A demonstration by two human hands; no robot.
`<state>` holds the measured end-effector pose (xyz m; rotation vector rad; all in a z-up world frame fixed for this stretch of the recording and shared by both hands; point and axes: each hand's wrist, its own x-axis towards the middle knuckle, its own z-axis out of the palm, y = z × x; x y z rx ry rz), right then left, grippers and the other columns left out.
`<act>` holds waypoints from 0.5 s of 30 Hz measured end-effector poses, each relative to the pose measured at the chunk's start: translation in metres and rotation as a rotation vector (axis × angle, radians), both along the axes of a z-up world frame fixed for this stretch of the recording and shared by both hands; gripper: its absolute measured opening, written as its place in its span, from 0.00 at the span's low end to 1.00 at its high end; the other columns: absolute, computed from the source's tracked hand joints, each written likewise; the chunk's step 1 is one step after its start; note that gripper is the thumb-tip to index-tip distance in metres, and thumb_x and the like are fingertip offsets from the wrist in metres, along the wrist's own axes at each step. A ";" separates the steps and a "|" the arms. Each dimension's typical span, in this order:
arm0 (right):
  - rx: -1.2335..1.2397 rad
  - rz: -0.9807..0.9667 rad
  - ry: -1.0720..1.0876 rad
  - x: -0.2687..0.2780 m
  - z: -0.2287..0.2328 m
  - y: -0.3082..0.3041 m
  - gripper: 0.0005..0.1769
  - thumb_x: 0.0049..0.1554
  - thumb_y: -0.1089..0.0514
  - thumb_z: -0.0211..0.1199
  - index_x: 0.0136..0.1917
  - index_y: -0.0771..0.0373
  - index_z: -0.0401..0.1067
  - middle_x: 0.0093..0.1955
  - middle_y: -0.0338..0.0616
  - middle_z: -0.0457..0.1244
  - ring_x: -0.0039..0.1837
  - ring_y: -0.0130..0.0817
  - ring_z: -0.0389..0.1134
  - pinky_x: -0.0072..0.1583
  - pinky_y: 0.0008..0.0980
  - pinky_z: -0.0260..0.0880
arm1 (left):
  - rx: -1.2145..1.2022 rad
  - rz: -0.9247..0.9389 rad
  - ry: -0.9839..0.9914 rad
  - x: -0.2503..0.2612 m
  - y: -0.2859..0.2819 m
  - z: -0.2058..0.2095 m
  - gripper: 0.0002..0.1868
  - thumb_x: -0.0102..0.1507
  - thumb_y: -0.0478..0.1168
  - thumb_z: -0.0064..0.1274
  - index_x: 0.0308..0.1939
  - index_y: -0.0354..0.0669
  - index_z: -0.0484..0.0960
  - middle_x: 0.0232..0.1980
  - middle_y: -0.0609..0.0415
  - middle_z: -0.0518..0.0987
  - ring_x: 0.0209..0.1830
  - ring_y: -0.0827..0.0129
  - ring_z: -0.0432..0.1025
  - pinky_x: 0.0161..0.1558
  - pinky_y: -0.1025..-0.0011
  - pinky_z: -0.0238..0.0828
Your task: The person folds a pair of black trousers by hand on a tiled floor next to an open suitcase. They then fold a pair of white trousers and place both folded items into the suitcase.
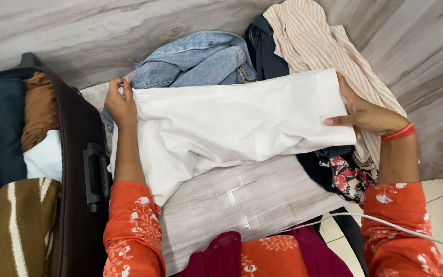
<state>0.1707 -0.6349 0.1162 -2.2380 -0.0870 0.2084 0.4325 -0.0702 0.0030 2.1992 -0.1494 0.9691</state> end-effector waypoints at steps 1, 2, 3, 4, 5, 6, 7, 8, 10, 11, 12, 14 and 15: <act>-0.014 -0.103 0.184 -0.004 0.006 0.002 0.75 0.48 0.57 0.75 0.88 0.43 0.21 0.77 0.55 0.53 0.38 0.53 0.71 0.30 0.50 0.68 | 0.005 0.007 -0.001 -0.001 0.000 0.000 0.14 0.72 0.48 0.56 0.43 0.39 0.81 0.36 0.47 0.83 0.30 0.55 0.76 0.33 0.59 0.69; -0.040 -0.139 0.215 -0.006 0.008 0.006 0.74 0.46 0.56 0.75 0.87 0.43 0.24 0.73 0.54 0.57 0.38 0.49 0.71 0.32 0.47 0.69 | 0.008 0.013 -0.005 -0.001 0.000 0.001 0.14 0.72 0.47 0.57 0.43 0.38 0.81 0.36 0.46 0.83 0.29 0.55 0.76 0.32 0.58 0.68; -0.066 -0.176 0.246 -0.007 0.007 0.009 0.72 0.45 0.55 0.75 0.86 0.44 0.27 0.69 0.53 0.61 0.39 0.44 0.70 0.34 0.43 0.69 | 0.011 0.019 -0.008 -0.001 -0.001 0.001 0.14 0.72 0.47 0.57 0.43 0.38 0.81 0.35 0.46 0.83 0.28 0.54 0.75 0.31 0.58 0.67; -0.093 -0.208 0.276 -0.006 0.006 0.010 0.70 0.44 0.54 0.76 0.85 0.44 0.31 0.65 0.52 0.64 0.39 0.40 0.70 0.36 0.40 0.70 | 0.015 0.025 -0.008 -0.001 -0.001 0.002 0.14 0.72 0.47 0.57 0.43 0.38 0.81 0.35 0.46 0.83 0.28 0.54 0.75 0.31 0.58 0.67; -0.082 -0.320 0.243 -0.006 0.002 0.009 0.60 0.48 0.52 0.74 0.84 0.49 0.41 0.62 0.55 0.66 0.41 0.39 0.68 0.38 0.39 0.68 | 0.019 0.032 -0.009 -0.002 -0.002 0.003 0.15 0.72 0.47 0.56 0.43 0.38 0.81 0.34 0.46 0.82 0.28 0.54 0.74 0.32 0.57 0.67; -0.070 -0.432 0.213 -0.007 -0.005 0.007 0.51 0.53 0.50 0.72 0.82 0.54 0.51 0.58 0.58 0.68 0.43 0.38 0.66 0.40 0.38 0.65 | 0.024 0.039 -0.007 -0.003 -0.003 0.004 0.15 0.72 0.47 0.56 0.43 0.37 0.81 0.34 0.45 0.82 0.28 0.53 0.74 0.32 0.57 0.67; -0.057 -0.543 0.184 -0.006 -0.014 0.002 0.42 0.57 0.48 0.69 0.81 0.58 0.61 0.55 0.61 0.70 0.44 0.38 0.65 0.42 0.37 0.62 | 0.037 0.049 -0.021 -0.005 -0.004 0.005 0.14 0.73 0.47 0.55 0.44 0.38 0.81 0.36 0.45 0.82 0.31 0.53 0.75 0.34 0.57 0.68; -0.178 -0.553 0.057 -0.002 -0.026 -0.001 0.33 0.62 0.46 0.66 0.75 0.61 0.65 0.55 0.60 0.71 0.47 0.39 0.66 0.46 0.37 0.64 | 0.052 0.057 -0.034 -0.009 -0.006 0.007 0.14 0.74 0.47 0.54 0.45 0.38 0.81 0.38 0.45 0.82 0.34 0.53 0.75 0.36 0.57 0.69; -0.417 -0.560 -0.200 0.008 -0.051 -0.006 0.24 0.72 0.43 0.60 0.64 0.68 0.73 0.55 0.58 0.71 0.52 0.41 0.70 0.53 0.37 0.67 | 0.079 0.051 0.027 -0.017 -0.009 0.010 0.13 0.75 0.47 0.52 0.50 0.40 0.80 0.43 0.44 0.80 0.41 0.52 0.74 0.43 0.57 0.69; -0.480 -0.544 -0.209 0.010 -0.063 -0.004 0.24 0.72 0.44 0.61 0.62 0.70 0.71 0.56 0.60 0.70 0.53 0.46 0.69 0.54 0.41 0.66 | 0.091 0.036 0.100 -0.023 -0.010 0.012 0.13 0.75 0.46 0.51 0.53 0.40 0.79 0.46 0.44 0.79 0.46 0.52 0.73 0.48 0.56 0.68; -0.544 -0.522 -0.225 0.017 -0.072 0.002 0.23 0.72 0.46 0.61 0.60 0.72 0.70 0.57 0.62 0.69 0.55 0.51 0.68 0.55 0.45 0.65 | 0.101 0.028 0.169 -0.028 -0.010 0.015 0.14 0.75 0.46 0.50 0.57 0.41 0.78 0.49 0.43 0.78 0.51 0.51 0.72 0.53 0.56 0.67; -0.397 -0.495 -0.264 0.025 -0.076 0.014 0.24 0.69 0.48 0.64 0.61 0.74 0.67 0.58 0.61 0.68 0.57 0.51 0.68 0.57 0.44 0.66 | 0.247 0.004 0.092 -0.038 -0.013 0.015 0.19 0.75 0.45 0.50 0.66 0.39 0.72 0.60 0.42 0.73 0.62 0.49 0.66 0.63 0.52 0.59; -0.186 -0.485 -0.282 0.024 -0.074 0.018 0.25 0.66 0.50 0.66 0.63 0.74 0.66 0.57 0.57 0.68 0.58 0.45 0.69 0.58 0.39 0.68 | 0.322 -0.006 0.054 -0.043 -0.013 0.013 0.23 0.75 0.45 0.51 0.70 0.38 0.68 0.66 0.42 0.71 0.67 0.48 0.63 0.68 0.50 0.56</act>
